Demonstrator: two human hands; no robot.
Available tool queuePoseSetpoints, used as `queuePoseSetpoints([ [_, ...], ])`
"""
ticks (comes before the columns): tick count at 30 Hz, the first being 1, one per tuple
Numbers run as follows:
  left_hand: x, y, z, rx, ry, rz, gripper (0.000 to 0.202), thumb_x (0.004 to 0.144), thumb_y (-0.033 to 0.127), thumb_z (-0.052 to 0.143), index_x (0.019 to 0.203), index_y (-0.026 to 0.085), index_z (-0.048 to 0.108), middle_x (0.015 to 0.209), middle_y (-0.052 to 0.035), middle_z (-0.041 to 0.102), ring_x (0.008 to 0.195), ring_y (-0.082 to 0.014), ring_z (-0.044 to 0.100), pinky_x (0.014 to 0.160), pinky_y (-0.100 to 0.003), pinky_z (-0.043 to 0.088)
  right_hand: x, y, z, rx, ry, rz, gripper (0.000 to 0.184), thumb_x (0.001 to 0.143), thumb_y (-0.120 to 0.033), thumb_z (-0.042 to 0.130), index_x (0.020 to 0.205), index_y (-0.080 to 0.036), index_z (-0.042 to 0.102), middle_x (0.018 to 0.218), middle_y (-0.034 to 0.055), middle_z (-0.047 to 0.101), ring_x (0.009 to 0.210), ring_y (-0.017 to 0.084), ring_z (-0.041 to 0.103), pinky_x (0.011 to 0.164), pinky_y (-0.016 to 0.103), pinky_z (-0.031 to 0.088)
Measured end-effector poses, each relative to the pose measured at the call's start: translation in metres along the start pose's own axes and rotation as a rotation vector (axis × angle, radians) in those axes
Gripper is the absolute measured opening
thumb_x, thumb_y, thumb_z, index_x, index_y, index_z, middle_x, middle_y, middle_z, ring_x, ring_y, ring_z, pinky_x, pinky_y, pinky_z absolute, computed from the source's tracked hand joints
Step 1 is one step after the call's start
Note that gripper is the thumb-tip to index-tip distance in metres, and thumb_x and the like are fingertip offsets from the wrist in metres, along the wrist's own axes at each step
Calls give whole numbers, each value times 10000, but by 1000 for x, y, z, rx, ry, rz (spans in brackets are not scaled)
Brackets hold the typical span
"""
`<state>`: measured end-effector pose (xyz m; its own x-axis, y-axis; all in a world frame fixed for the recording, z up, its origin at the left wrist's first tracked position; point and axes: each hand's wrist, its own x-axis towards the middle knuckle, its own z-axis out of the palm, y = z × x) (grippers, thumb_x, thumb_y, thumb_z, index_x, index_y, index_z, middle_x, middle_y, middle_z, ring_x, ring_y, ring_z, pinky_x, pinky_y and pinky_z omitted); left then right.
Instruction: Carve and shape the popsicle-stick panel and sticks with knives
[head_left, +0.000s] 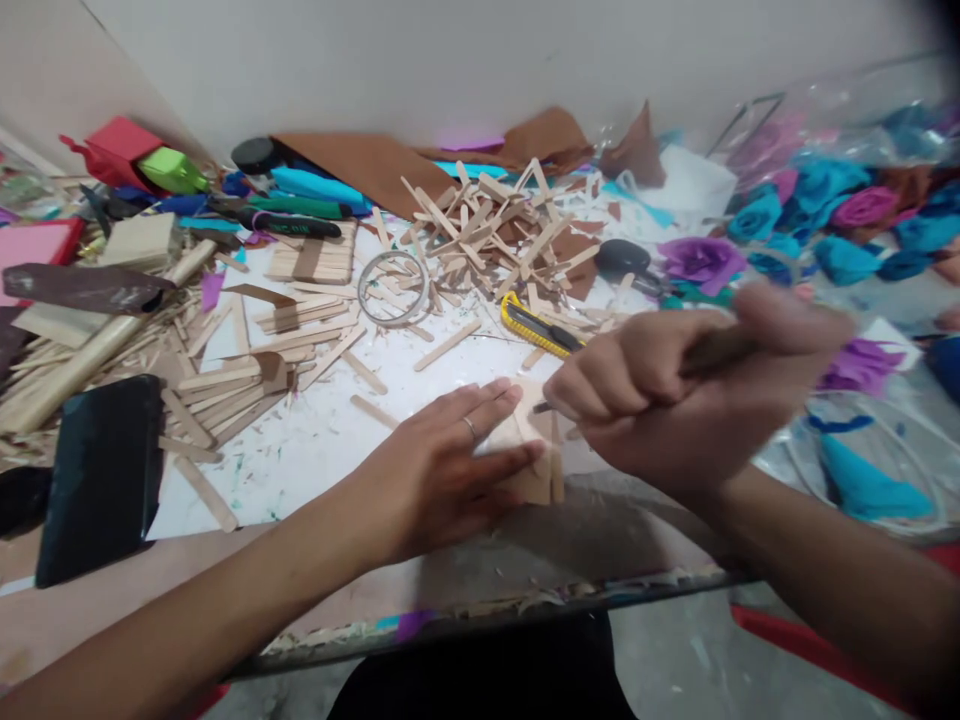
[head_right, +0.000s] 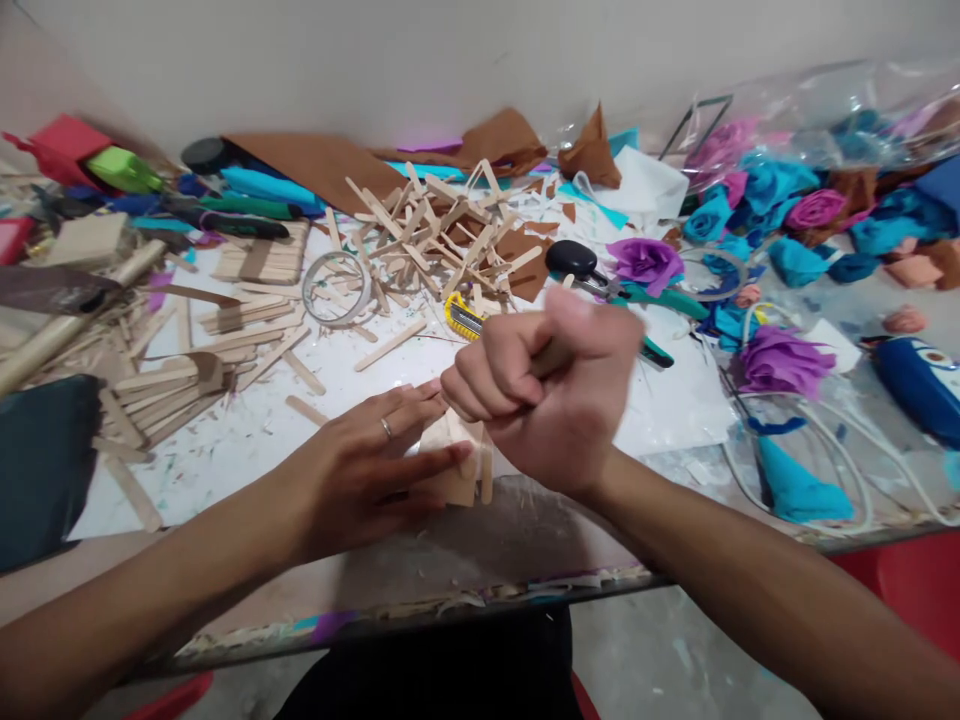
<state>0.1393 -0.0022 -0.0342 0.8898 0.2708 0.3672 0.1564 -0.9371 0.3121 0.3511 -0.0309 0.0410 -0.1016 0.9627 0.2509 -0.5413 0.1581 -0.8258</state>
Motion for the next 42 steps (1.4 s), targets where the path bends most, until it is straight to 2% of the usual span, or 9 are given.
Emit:
queuePoseSetpoints([
  [4, -1, 0, 1, -21, -14, 0, 458, 990, 432, 698, 1411, 253, 685, 1633, -207, 470, 1538, -384, 446, 1200, -607, 467, -1, 5, 2, 52, -65, -87, 703, 1010, -630, 425, 487, -200, 235, 397, -68, 128, 341, 62, 107, 371, 254, 173],
  [8, 2, 2, -2, -11, -40, -17, 455, 993, 446, 693, 1406, 254, 694, 1635, -203, 475, 1522, -395, 467, 1195, -611, 469, -2, 23, -8, 34, -93, 7, 703, 991, -698, 402, 500, -215, 258, 395, -64, 158, 352, 82, 144, 381, 263, 225],
  [13, 5, 3, -3, -18, -53, -23, 458, 1000, 416, 680, 1426, 249, 672, 1629, -210, 481, 1515, -405, 473, 1189, -632, 464, 0, 22, -14, 22, -115, -14, 670, 988, -635, 471, 507, -205, 290, 407, -62, 177, 359, 75, 162, 394, 256, 231],
  [18, 7, 6, -5, 8, -25, 9, 422, 1011, 386, 652, 1387, 196, 679, 1539, -157, 595, 1513, -338, 490, 1264, -547, 431, 2, 20, -12, -31, -171, 7, 617, 944, -538, 558, 483, -199, 328, 395, -53, 208, 358, 81, 216, 418, 266, 271],
  [22, 7, 6, -6, 62, -44, 15, 420, 1017, 398, 636, 1390, 210, 672, 1470, -116, 656, 1488, -339, 520, 1257, -554, 447, 2, 25, -9, -50, -110, 6, 566, 942, -471, 544, 498, -203, 318, 427, -59, 180, 389, 83, 179, 423, 270, 231],
  [27, 7, 5, -5, 55, -59, 4, 471, 1020, 452, 643, 1420, 205, 666, 1545, -170, 590, 1484, -354, 523, 1235, -557, 456, 7, 27, -11, -25, -127, 76, 650, 954, -600, 530, 478, -216, 308, 391, -64, 191, 357, 81, 196, 400, 267, 246],
  [35, 5, 6, -10, 66, -21, 25, 428, 1004, 422, 682, 1359, 183, 694, 1524, -232, 555, 1489, -371, 508, 1195, -565, 486, 5, -27, -6, -95, 87, 21, 740, 964, -545, 604, 496, -187, 156, 447, -80, 105, 406, 55, 133, 447, 245, 219],
  [37, 6, 8, -13, 80, -25, 35, 435, 984, 432, 713, 1350, 197, 698, 1508, -219, 571, 1479, -382, 512, 1179, -568, 497, 4, -22, -12, -63, 93, -73, 705, 886, -540, 676, 470, -195, 223, 415, -83, 151, 388, 50, 108, 415, 257, 161],
  [42, 6, 16, -15, 178, 24, 83, 276, 954, 320, 760, 1184, 171, 727, 1368, -208, 693, 1364, -396, 626, 1093, -620, 536, 7, 5, -24, -5, 46, -107, 701, 983, -646, 495, 456, -231, 290, 392, -72, 120, 362, 80, 70, 384, 293, 113],
])
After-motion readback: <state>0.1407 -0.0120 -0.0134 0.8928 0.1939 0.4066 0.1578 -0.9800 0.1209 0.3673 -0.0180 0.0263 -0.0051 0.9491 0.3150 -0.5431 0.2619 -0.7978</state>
